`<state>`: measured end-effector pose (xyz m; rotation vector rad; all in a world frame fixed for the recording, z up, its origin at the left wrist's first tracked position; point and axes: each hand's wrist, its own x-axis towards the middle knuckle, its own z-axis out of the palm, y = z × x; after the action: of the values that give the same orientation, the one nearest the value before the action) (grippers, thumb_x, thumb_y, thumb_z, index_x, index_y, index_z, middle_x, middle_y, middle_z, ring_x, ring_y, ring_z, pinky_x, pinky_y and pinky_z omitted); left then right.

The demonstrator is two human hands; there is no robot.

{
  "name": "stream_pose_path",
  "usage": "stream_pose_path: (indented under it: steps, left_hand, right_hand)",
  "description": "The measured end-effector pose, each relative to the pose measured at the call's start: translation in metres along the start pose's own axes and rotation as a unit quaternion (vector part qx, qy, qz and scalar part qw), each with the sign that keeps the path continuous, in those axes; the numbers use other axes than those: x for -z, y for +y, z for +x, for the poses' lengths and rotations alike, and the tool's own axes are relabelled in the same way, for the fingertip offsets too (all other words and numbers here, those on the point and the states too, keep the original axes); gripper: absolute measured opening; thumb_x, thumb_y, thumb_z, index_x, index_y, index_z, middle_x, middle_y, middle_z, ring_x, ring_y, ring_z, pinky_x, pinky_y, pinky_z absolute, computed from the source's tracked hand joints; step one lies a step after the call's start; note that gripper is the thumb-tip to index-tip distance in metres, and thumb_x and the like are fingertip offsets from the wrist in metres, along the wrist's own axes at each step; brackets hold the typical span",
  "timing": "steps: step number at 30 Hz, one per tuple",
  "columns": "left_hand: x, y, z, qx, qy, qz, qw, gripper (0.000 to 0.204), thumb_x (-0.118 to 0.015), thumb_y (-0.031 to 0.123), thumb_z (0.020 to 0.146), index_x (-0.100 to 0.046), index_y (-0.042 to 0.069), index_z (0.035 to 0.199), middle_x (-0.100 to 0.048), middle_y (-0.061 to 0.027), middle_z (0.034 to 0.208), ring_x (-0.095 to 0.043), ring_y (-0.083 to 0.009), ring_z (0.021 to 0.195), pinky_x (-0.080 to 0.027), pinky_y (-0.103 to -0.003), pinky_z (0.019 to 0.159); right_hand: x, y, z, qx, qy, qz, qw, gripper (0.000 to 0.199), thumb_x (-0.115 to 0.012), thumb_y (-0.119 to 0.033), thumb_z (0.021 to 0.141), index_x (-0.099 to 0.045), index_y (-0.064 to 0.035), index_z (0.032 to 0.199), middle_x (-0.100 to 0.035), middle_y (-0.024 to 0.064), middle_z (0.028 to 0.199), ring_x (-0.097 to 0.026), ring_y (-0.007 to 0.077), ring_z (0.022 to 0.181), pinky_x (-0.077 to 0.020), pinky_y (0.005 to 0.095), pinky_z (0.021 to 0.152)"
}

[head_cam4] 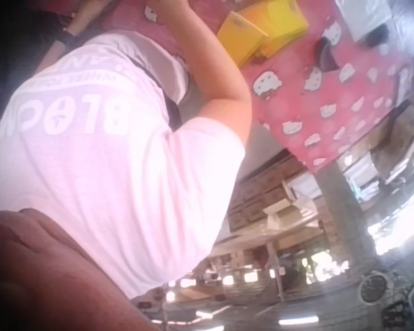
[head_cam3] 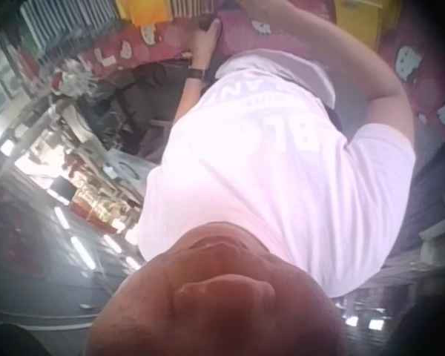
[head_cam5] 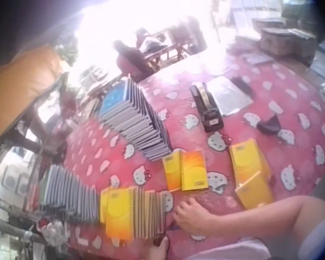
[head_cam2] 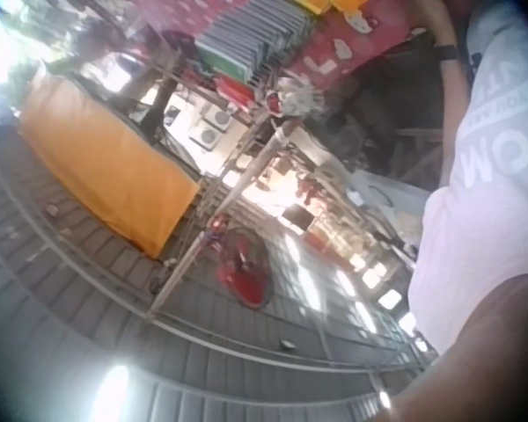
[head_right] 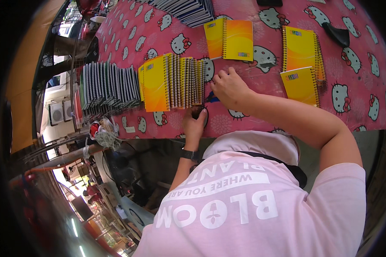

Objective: The person finishes spiral notebooks by using snips to adjust the wire bindings and then sorts the notebooks into stacks based on their cover colors on a table.

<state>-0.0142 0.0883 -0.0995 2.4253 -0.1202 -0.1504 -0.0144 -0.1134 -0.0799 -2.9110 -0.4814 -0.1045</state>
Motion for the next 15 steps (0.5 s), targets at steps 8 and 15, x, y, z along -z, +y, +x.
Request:
stream_pose_path:
  steps: [8, 15]
  left_hand:
    - [0.012, -0.010, -0.012, -0.066, 0.018, 0.006, 0.998, 0.026, -0.059, 0.019, 0.081, -0.058, -0.001, 0.098, -0.062, -0.0201, 0.092, -0.061, -0.0331, 0.086, -0.047, -0.038, 0.075]
    - [0.136, -0.081, -0.039, 0.055, 0.424, -0.095, 0.899, 0.018, -0.047, 0.015, 0.093, -0.045, 0.003, 0.107, -0.049, -0.0028, 0.084, -0.046, -0.0058, 0.064, -0.041, -0.020, 0.055]
  right_hand:
    - [0.003, 0.001, 0.012, 0.002, -0.081, 0.083, 0.993, 0.015, -0.060, -0.014, 0.067, -0.062, -0.0062, 0.080, -0.064, 0.0129, 0.079, -0.064, 0.0292, 0.080, -0.0491, 0.0411, 0.069]
    - [0.042, 0.016, -0.014, -0.136, 0.042, 0.303, 0.942, 0.031, -0.067, -0.014, 0.068, -0.060, -0.0003, 0.096, -0.062, 0.0109, 0.080, -0.062, 0.0216, 0.074, -0.0478, 0.0323, 0.068]
